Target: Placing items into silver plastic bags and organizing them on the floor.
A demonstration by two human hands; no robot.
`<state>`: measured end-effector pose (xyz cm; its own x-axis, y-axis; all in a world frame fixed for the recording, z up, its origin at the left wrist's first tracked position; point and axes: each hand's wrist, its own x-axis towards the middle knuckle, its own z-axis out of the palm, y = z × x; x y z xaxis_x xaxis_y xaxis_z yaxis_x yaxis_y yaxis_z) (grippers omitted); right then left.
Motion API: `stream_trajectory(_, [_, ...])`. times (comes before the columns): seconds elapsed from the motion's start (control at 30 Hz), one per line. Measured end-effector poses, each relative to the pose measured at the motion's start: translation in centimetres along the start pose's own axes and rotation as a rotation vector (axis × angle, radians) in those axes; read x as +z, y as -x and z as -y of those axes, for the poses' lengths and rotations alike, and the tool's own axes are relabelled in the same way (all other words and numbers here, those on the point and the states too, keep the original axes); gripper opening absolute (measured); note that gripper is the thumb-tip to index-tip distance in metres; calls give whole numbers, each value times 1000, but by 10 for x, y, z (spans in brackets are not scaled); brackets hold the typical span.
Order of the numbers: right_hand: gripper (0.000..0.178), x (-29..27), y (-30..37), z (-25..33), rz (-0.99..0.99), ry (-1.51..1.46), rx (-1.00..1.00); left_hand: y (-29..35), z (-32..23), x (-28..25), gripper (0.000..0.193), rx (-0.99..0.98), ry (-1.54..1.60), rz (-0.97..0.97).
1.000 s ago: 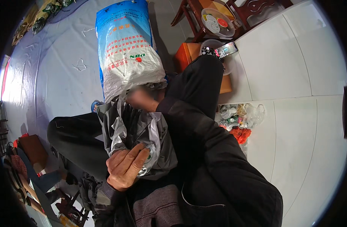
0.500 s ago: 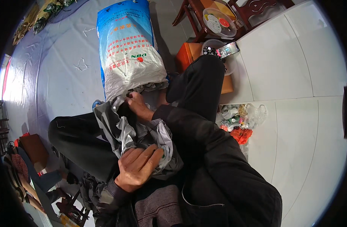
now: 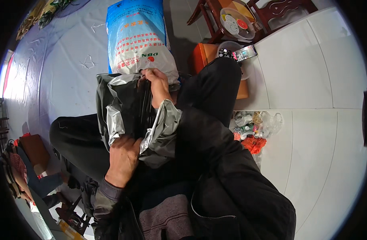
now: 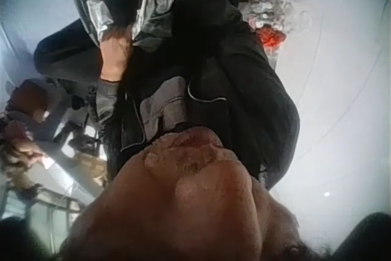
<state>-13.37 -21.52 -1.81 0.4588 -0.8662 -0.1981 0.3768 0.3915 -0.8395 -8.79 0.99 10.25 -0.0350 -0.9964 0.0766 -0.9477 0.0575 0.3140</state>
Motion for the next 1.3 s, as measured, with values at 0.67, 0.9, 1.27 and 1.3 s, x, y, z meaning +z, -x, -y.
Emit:
stream_trajectory(0.67, [43,-40,-22,16,13,-252,824,19,0,3,10,110,82,-151])
stream_trajectory(0.9, [43,-32,-15,24,-68,-95,803,20,3,4,24,142,101,-107])
stream_trajectory(1.27, [39,-35,-20,12,-82,-32,805,25,8,7,20,129,95,-153])
stream_trajectory(1.3, [40,-74,-41,0,154,-245,901,18,8,10,20,159,104,-166])
